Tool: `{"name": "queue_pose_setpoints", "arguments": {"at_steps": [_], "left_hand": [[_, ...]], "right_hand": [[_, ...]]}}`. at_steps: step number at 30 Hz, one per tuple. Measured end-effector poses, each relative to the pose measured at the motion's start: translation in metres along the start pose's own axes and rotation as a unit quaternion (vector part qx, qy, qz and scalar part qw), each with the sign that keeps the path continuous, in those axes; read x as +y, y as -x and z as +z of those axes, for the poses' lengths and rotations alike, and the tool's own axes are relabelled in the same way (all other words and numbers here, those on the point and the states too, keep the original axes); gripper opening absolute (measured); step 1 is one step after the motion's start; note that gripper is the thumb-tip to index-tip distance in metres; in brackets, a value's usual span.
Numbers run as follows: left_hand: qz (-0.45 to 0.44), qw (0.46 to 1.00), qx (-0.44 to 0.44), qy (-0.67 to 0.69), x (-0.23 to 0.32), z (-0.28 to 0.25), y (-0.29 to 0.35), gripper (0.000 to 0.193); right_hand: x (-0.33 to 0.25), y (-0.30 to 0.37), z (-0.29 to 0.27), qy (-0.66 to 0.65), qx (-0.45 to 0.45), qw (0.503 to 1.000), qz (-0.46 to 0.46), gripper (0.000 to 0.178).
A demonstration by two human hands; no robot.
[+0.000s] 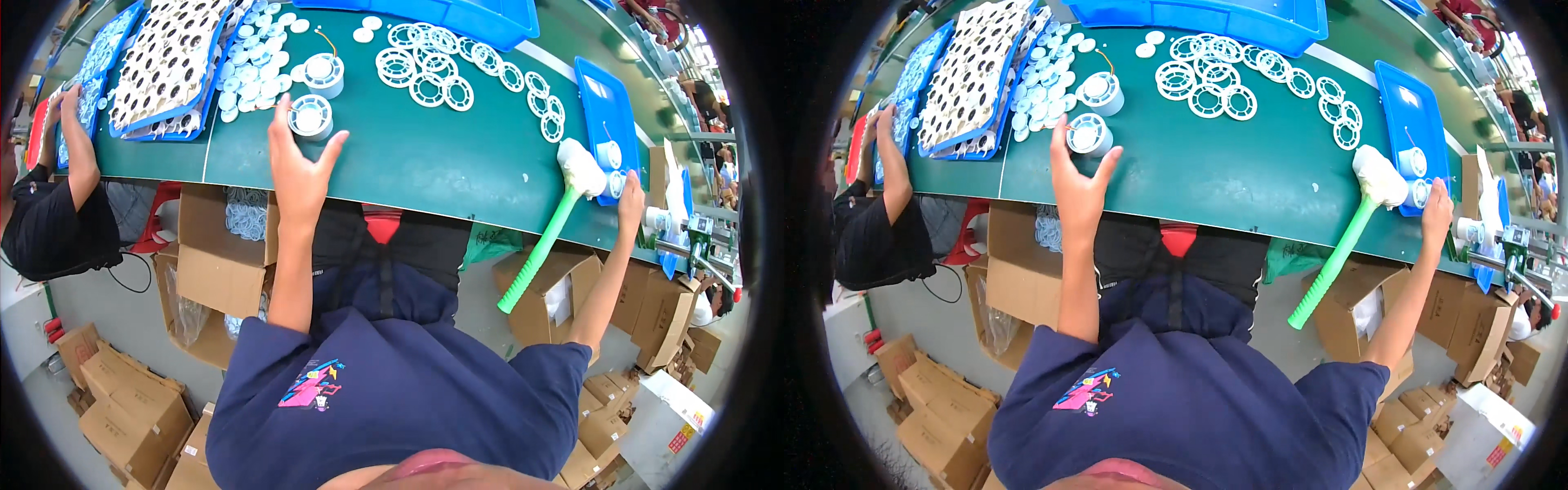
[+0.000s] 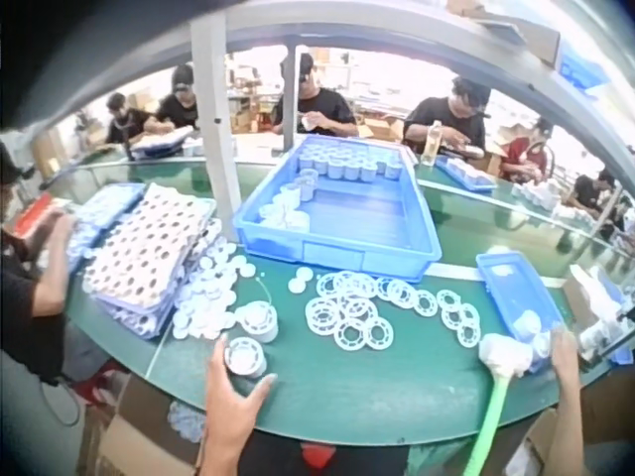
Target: Assembling small circular electronic components using a white rubber mallet.
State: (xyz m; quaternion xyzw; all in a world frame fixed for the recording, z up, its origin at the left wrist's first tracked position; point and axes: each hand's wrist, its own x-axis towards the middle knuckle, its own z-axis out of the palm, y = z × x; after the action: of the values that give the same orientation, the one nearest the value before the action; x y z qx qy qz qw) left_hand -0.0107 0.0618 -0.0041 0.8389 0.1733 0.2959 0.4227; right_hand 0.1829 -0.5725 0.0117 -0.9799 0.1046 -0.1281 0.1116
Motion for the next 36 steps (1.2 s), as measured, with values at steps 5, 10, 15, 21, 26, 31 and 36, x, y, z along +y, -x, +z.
{"name": "queue_pose_setpoints", "arguments": {"at_steps": [5,10,15,21,26,31,36], "left_hand": [[0.011,0.998,-0.032,0.056,0.002,0.000,0.004,0.061],[0.039,0.991,-0.097,0.078,0.010,0.004,0.030,0.062],[0.067,0.990,-0.112,0.050,0.008,0.007,0.041,0.068],[0.096,0.989,-0.106,0.034,0.006,0.009,0.040,0.067],[0.087,0.989,-0.117,0.030,0.013,0.004,0.039,0.066],[0.080,0.989,-0.124,0.032,0.009,0.004,0.040,0.067],[0.061,0.988,-0.131,0.045,0.015,0.007,0.042,0.067]], "right_hand": [[-0.104,0.032,-0.010,0.017,0.209,0.974,-0.090,0.055],[-0.300,0.115,-0.012,-0.229,-0.008,0.913,-0.337,0.032],[-0.399,0.138,0.037,-0.154,-0.035,0.855,-0.495,0.034],[-0.389,0.140,0.063,-0.061,-0.001,0.900,-0.431,0.033],[-0.387,0.142,0.063,-0.137,-0.028,0.875,-0.463,0.027],[-0.381,0.151,0.060,-0.178,-0.094,0.846,-0.493,0.020],[-0.351,0.176,0.029,-0.170,-0.143,0.846,-0.484,0.018]]}}
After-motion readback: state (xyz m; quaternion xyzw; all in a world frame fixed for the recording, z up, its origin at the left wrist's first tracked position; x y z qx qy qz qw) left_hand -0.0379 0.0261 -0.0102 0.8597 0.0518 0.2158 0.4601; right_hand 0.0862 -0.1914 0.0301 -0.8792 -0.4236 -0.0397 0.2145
